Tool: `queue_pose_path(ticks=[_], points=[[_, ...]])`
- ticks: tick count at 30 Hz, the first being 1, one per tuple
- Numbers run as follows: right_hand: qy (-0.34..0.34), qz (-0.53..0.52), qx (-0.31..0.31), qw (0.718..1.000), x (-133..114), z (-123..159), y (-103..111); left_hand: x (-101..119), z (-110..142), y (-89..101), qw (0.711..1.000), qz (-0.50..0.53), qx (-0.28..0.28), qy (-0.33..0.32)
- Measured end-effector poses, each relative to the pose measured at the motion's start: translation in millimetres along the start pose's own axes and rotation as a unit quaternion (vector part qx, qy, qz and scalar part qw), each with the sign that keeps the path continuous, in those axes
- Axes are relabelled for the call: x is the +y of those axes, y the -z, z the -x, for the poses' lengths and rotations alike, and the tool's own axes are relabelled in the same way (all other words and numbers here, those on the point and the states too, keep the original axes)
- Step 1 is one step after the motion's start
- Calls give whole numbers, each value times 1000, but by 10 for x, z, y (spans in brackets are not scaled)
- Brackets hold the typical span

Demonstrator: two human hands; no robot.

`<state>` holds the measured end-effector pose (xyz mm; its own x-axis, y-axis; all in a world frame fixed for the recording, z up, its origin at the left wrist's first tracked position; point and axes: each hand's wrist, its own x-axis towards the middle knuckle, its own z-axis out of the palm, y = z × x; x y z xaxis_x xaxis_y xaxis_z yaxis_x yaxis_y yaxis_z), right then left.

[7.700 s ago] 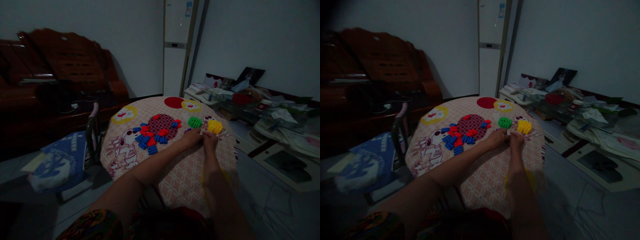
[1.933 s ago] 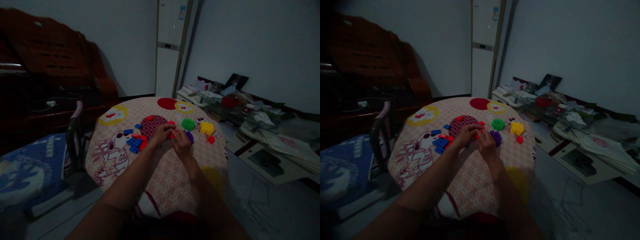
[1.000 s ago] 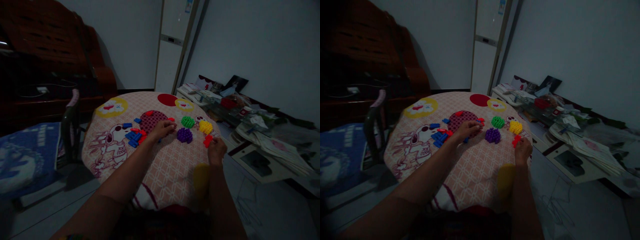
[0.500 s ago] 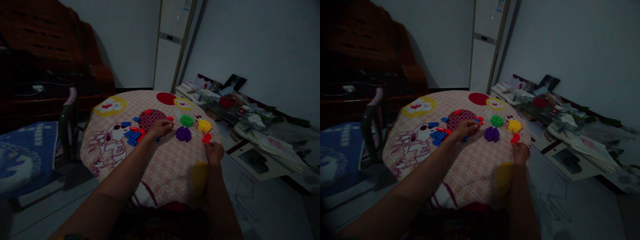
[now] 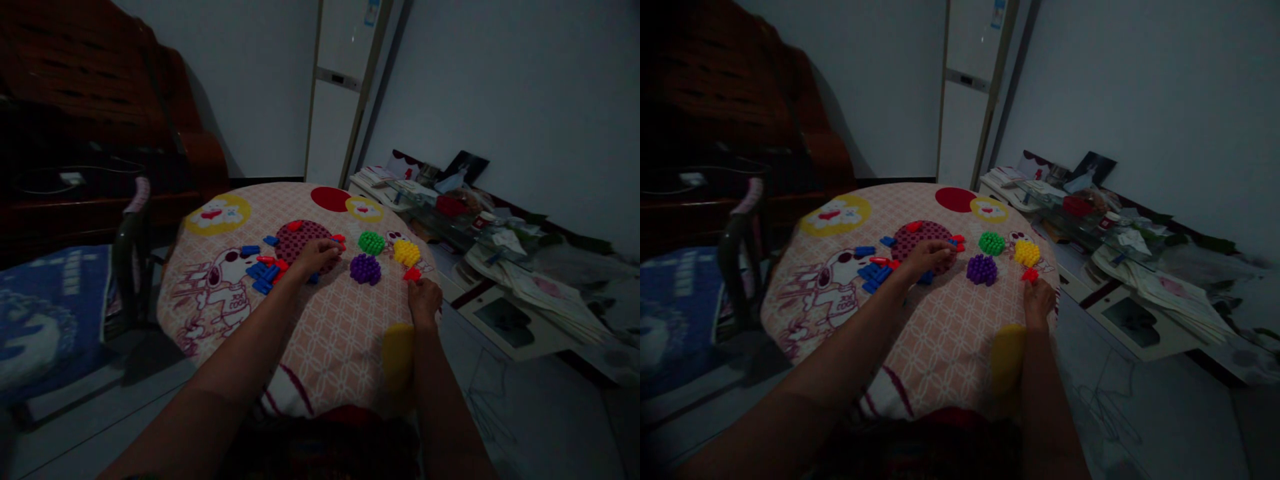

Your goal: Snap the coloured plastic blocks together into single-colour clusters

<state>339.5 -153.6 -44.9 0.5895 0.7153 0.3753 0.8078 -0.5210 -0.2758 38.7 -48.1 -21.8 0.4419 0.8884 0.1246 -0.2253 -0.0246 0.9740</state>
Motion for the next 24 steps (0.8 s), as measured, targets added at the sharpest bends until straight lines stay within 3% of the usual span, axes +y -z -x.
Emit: queue_pose_path(ticks=[4, 7, 11, 14, 18, 21, 24], points=[[0, -8, -1, 1000, 23, -7, -26, -40, -48, 34, 999, -24, 20, -27], [6, -38, 21, 999, 71, -1, -65, -52, -64, 66, 990, -116, 52, -63], [-11, -87, 75, 993, 161, 21, -154, -59, -24, 51, 942, -315, 69, -95], [-37, -119, 111, 986, 218, 39, -217, -66, -13, 23, 912, -394, 72, -94], [-35, -141, 132, 980, 261, 60, -260, -6, -130, 112, 863, -465, 163, -109], [-25, -139, 132, 981, 268, 70, -274, 94, -302, 289, 829, -503, 227, -88], [-21, -135, 133, 982, 252, 78, -283, 166, -485, 504, 813, -530, 238, -6]])
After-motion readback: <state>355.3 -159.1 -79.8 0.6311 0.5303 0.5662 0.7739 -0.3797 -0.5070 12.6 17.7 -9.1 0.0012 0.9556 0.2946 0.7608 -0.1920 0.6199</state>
